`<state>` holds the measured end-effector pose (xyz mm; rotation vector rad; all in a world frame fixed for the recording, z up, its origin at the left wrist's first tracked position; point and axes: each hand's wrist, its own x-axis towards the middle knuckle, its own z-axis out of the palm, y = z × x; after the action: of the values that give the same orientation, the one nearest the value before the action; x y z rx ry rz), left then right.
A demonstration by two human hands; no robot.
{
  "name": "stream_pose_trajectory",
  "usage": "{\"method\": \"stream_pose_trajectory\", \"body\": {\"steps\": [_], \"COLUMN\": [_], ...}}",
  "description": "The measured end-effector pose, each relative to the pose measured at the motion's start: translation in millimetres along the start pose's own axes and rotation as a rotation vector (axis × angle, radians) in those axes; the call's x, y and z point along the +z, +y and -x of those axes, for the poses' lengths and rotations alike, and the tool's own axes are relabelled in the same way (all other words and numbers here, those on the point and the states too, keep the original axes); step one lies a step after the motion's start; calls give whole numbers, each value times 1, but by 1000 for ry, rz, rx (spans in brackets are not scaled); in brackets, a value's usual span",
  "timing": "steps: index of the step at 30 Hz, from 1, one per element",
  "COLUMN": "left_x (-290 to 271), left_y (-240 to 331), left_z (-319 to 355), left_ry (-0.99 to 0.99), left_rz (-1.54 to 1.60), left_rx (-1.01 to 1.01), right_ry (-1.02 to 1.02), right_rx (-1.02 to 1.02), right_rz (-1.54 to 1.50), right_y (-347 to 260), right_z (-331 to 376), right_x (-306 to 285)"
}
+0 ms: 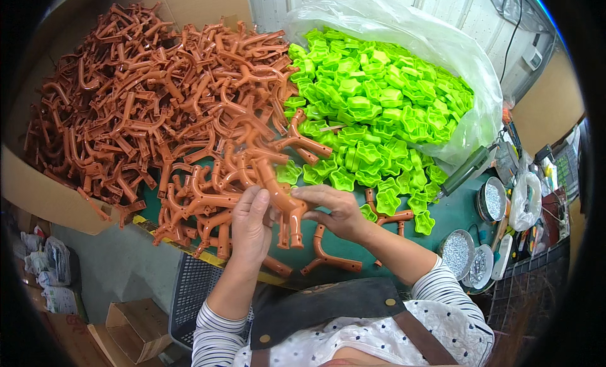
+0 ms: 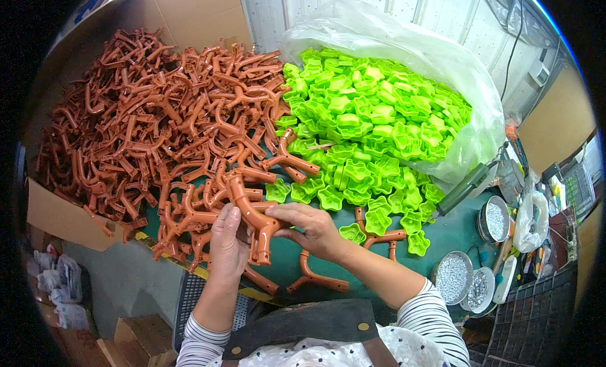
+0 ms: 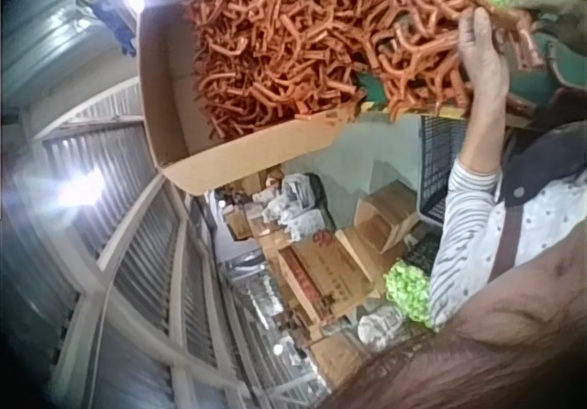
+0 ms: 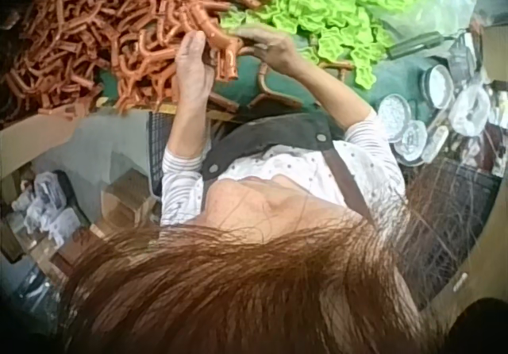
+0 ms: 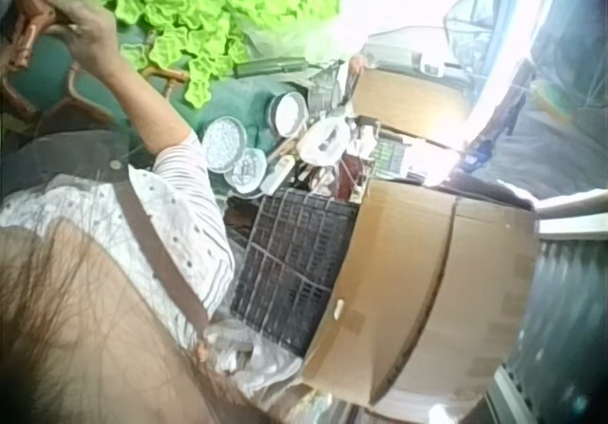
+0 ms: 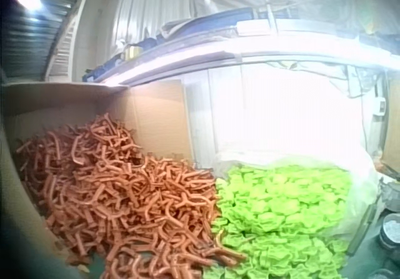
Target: The person repeatedly picks up brown plastic pipe fittings and green plastic flower-shaped pieces from a table, snaps them together by hand, and places the assembled units back on the table. The person handles the parts one at a time, occasionally shifting piles to access more pieces.
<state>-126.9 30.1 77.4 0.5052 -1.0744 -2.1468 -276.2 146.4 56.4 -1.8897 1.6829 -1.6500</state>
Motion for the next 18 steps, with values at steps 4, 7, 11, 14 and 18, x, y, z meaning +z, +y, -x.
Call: {"method": "stream_pose_trajectory", "body": {"steps": [4,7,11,14,18], "left_x": [-6,2,2,6,2], "left_y": [-1,0,0,2,1], "left_z": [-1,-1,-2,0,-2], "left_ry": [-62,-30,-12,-26,-38], "left_rz": [-38,-56,-67,-97,-103], "left_rx": [-17,-11,7,-21,-17], "right_ry": [-49,-40,19,20,-35], "right_rx": [97,118,172,136,111], "right_rz": [-52,-48,-75,-57,-40], "right_y": [-2,-1,-4,0,2], "right_z": [2,4,4,5,5], "right_x": [-4,-6,-6,-7,-10]}}
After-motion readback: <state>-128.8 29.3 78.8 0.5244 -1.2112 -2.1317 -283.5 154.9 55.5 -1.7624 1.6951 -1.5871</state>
